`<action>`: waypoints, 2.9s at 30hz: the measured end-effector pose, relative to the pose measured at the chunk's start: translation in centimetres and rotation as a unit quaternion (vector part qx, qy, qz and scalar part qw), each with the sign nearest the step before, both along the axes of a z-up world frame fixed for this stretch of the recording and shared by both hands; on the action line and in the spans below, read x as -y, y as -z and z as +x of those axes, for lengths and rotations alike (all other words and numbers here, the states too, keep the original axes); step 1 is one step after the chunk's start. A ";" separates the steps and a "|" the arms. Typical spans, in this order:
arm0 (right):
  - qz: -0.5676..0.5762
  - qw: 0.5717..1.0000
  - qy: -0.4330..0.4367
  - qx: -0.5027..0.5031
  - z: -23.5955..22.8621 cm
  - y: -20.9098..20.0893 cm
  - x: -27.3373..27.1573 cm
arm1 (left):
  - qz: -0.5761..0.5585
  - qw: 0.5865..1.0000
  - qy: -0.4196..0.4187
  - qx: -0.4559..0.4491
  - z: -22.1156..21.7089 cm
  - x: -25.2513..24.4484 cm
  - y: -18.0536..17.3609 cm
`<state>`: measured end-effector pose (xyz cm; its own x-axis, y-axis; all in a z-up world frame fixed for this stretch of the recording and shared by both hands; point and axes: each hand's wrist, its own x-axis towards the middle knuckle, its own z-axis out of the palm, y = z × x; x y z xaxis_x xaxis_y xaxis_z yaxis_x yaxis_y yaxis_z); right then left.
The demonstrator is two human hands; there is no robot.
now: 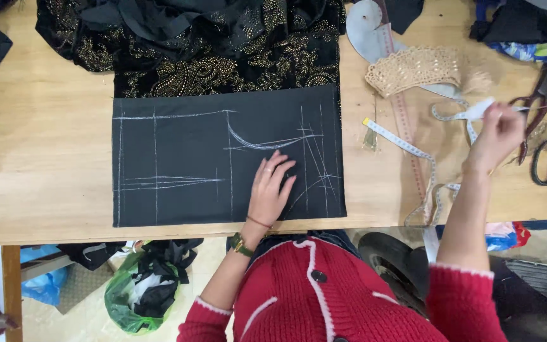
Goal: The person places a beige lace trim on a black fabric piece with chalk markings, then uses a white chalk piece to trace the trim's edge. The person later uses a ruler to draw straight lines on the fabric.
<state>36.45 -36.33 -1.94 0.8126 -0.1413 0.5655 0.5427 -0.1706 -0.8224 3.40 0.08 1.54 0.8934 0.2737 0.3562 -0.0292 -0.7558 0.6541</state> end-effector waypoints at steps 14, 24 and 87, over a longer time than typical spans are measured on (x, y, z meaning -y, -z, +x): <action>-0.034 0.973 -0.080 -0.215 -13.4 -1.4 -5.3 | 0.220 0.968 -0.031 -0.117 -6.0 -1.8 1.8; -0.048 0.953 -0.150 -0.260 -14.2 2.1 -7.2 | 0.232 0.931 -0.208 -0.190 -9.1 -3.1 2.7; 0.065 0.853 -0.260 -0.448 -42.6 -6.6 -28.8 | 0.058 0.994 0.089 -0.039 -8.2 -19.9 -0.5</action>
